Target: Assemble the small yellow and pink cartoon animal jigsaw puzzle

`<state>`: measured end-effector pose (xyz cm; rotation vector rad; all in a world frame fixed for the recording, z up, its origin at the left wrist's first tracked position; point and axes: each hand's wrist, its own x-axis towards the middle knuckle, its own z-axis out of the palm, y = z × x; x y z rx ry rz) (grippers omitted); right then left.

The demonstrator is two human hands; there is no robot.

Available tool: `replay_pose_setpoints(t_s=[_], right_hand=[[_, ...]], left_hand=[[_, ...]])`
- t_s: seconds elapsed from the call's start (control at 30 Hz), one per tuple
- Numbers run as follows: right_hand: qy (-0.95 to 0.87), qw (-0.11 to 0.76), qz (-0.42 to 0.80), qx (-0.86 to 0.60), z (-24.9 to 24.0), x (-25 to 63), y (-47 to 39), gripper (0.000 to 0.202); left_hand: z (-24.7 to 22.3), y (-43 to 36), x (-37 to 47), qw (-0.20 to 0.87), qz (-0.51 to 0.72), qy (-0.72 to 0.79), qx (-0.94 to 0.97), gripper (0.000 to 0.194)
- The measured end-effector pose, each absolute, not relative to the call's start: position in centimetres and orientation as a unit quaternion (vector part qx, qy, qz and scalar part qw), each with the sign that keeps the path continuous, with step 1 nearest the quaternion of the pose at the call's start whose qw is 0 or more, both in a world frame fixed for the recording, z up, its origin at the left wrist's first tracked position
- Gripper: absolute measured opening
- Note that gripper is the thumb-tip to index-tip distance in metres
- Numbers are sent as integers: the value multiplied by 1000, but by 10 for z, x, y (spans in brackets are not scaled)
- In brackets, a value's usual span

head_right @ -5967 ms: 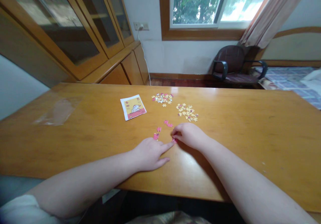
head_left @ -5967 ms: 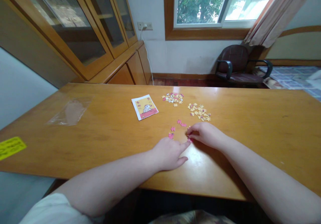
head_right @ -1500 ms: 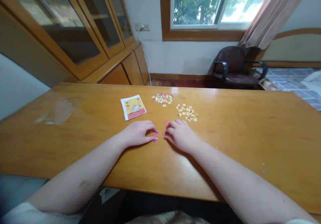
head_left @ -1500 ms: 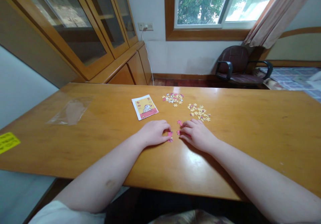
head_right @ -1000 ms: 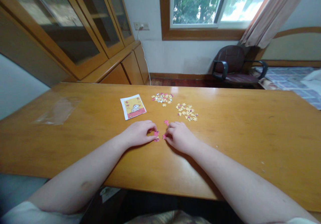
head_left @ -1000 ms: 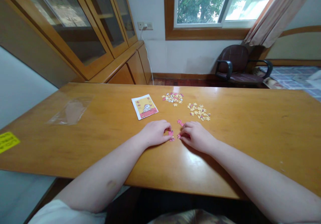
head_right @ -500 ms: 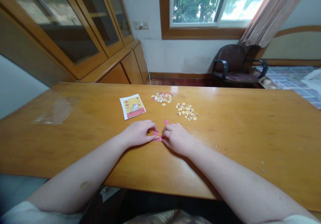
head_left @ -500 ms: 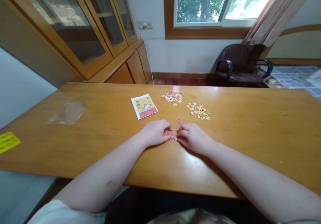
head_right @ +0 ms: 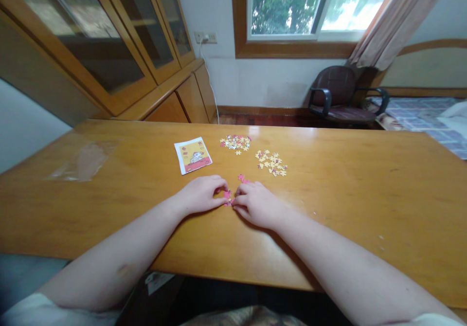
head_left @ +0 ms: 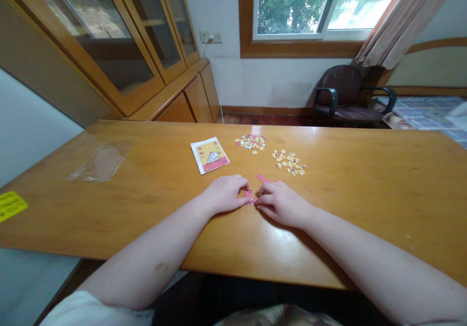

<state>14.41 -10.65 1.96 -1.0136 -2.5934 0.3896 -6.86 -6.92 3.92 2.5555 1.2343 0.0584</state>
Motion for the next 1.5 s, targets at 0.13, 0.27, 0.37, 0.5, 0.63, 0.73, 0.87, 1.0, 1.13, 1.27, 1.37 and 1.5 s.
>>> replay_pose_setpoints(t_s=[0.13, 0.27, 0.37, 0.5, 0.63, 0.73, 0.87, 1.0, 1.13, 1.27, 1.37, 1.5], right_hand=[[-899, 178, 121, -382, 19, 148, -101, 21], [-840, 201, 66, -500, 17, 159, -87, 22], [-816, 179, 63, -546, 16, 164, -80, 21], [-821, 159, 69, -543, 15, 162, -79, 24], [-826, 163, 63, -535, 9, 159, -78, 25], [-828, 176, 66, -528, 5, 159, -76, 25], [-824, 203, 98, -520, 4, 159, -77, 20], [-820, 209, 142, -513, 8, 159, -80, 16], [-836, 206, 148, -486, 13, 158, -84, 11], [-847, 207, 179, -456, 16, 157, -88, 5], [-816, 197, 265, -474, 18, 158, -90, 8], [-783, 172, 334, -496, 19, 157, -93, 10]], left_hand=[[38, -68, -69, 153, 19, 428, 890, 25], [37, -68, -69, 155, 21, 427, 891, 23], [37, -68, -69, 159, 23, 427, 890, 24], [38, -69, -68, 161, 30, 431, 887, 25], [40, -71, -67, 171, 29, 424, 889, 29], [41, -72, -66, 177, 20, 416, 892, 34], [41, -72, -66, 178, 18, 412, 894, 35], [43, -73, -66, 175, 13, 421, 890, 34], [44, -73, -66, 175, 8, 425, 888, 33], [43, -73, -67, 180, 12, 420, 889, 33], [43, -73, -67, 181, 14, 418, 890, 32], [43, -73, -67, 183, 12, 417, 890, 32]])
